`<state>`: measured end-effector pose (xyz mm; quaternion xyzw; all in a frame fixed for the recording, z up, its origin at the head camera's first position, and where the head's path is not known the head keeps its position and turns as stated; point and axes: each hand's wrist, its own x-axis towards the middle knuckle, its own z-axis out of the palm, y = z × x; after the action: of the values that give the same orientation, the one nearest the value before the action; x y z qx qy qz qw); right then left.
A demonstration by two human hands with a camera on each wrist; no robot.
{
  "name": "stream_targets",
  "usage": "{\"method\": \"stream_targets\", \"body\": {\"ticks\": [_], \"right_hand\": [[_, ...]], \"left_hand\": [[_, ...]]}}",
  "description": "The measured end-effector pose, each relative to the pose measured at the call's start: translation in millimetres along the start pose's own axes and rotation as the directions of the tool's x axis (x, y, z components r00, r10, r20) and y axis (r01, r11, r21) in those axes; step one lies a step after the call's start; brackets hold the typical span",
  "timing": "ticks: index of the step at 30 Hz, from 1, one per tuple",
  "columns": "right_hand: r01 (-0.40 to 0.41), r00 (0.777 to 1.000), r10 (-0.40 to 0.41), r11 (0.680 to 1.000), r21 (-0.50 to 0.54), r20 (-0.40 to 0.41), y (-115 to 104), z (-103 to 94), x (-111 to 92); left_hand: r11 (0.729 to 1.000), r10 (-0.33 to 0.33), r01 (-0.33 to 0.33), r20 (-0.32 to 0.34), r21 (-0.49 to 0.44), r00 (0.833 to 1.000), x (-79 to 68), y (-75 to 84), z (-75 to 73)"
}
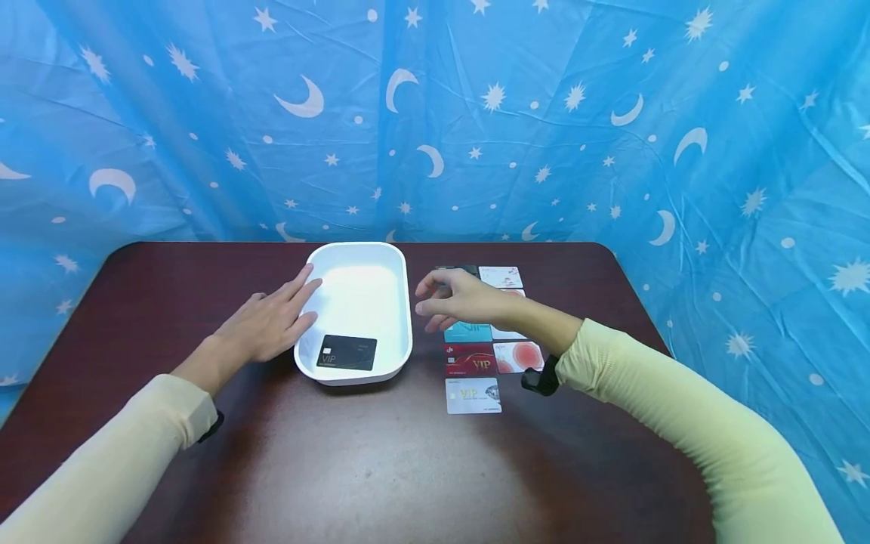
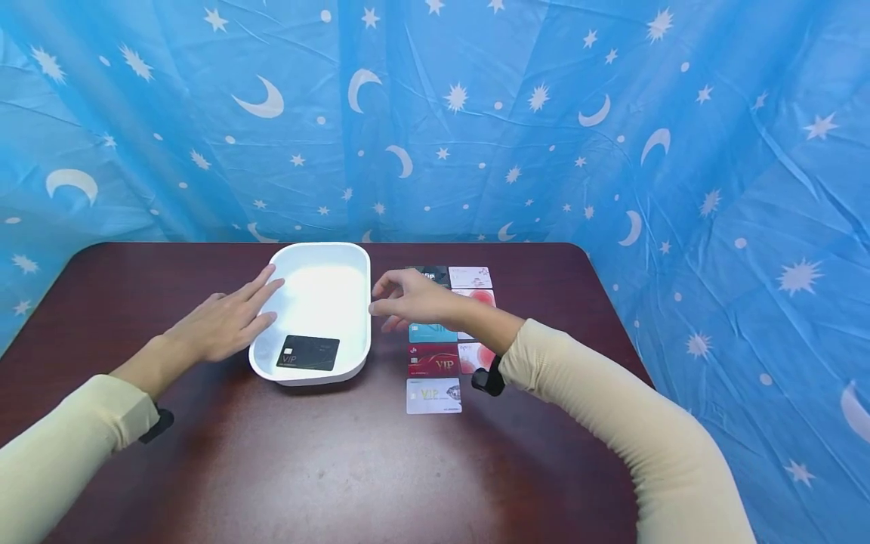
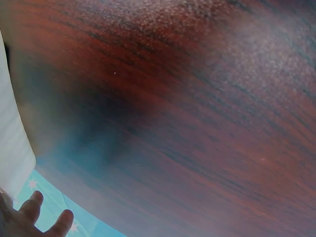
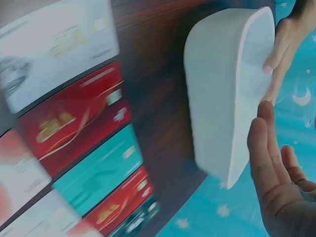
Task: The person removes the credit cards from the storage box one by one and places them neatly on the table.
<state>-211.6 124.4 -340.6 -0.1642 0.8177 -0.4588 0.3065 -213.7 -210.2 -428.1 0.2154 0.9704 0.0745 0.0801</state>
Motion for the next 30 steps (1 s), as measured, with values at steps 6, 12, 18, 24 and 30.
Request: {"method": "stream_targets", "body": {"ticks": [6, 12, 18, 24, 30], "right_hand": [[-0.020, 0.999, 0.017, 0.997, 0.075, 0.041, -16.2, 19.6, 23.4], [-0.090, 0.992, 0.086, 0.995, 0.047, 0.089, -20.5, 32.5, 39.3], [-0.144, 0.981, 0.139, 0.989, 0.028, 0.135, -15.2, 41.0, 48.5], [-0.206, 0.963, 0.199, 0.978, 0.022, 0.181, -11.2, 48.8, 53.3], [-0.252, 0.950, 0.245, 0.968, 0.012, 0.191, -10.4, 58.8, 62.5]], "left_hand": [[1.000, -0.002, 0.002, 0.001, 0.016, 1.000, 0.9, -2.8, 1.7], [1.000, -0.007, 0.007, 0.003, 0.013, 1.000, 1.6, -0.7, 1.1], [1.000, -0.008, 0.008, 0.015, 0.018, 1.000, 2.1, 1.3, 0.7], [1.000, -0.001, 0.000, 0.011, 0.028, 1.000, 2.5, 2.6, -0.2], [0.999, 0.005, -0.006, 0.014, 0.042, 1.000, 2.5, 2.1, -2.9]]}}
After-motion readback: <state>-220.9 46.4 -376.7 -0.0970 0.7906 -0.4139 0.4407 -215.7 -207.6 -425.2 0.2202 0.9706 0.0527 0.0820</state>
